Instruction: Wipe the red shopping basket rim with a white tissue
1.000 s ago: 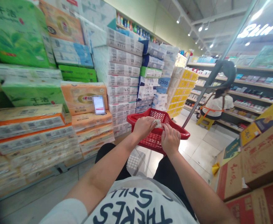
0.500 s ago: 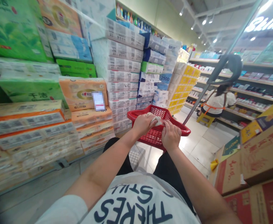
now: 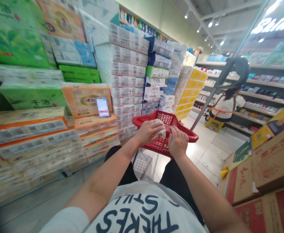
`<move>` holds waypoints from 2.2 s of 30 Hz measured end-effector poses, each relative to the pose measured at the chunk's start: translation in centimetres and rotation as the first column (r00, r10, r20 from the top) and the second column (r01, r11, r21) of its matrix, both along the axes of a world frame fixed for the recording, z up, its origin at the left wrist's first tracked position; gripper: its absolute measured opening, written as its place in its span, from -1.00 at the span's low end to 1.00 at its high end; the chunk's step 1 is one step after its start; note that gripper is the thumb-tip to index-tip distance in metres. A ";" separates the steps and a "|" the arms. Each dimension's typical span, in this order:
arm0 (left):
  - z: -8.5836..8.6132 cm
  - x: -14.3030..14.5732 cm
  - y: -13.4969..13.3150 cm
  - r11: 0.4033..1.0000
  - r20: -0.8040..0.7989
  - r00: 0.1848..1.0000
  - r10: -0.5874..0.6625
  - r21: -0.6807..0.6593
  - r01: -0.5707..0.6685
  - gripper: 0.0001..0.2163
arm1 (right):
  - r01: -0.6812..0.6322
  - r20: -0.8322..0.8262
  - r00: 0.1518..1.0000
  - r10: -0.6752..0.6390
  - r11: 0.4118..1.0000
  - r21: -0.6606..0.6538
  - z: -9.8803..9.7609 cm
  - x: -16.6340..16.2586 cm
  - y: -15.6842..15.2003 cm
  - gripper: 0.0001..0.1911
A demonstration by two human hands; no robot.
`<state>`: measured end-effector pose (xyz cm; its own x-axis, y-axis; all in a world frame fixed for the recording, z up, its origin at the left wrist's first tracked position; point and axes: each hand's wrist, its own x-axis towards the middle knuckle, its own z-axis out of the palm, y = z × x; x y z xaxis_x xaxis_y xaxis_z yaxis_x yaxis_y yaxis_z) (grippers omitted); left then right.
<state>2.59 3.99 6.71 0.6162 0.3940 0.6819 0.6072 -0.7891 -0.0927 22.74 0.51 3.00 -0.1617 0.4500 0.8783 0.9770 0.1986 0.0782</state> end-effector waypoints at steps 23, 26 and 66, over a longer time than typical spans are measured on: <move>0.3 1.1 -0.4 0.990 0.061 0.989 0.138 -0.047 -0.135 -0.65 | 0.006 0.000 1.000 -0.006 1.000 -0.011 0.1 -0.1 0.0 -0.63; -0.3 0.5 -0.1 0.998 0.011 0.998 0.064 0.028 -0.065 -0.64 | 0.007 0.007 1.000 -0.007 1.000 -0.011 0.0 0.0 -0.2 -0.63; 1.7 2.5 -1.3 0.933 0.076 0.944 0.320 -0.198 -0.301 -0.63 | 0.023 0.010 1.000 -0.023 1.000 -0.006 0.3 -0.1 -0.3 -0.66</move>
<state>5.11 2.66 8.39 0.3718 0.6768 0.6353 0.8230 -0.5569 0.1116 22.68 0.22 3.29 -0.1601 0.4589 0.8740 0.9805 0.1765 0.0870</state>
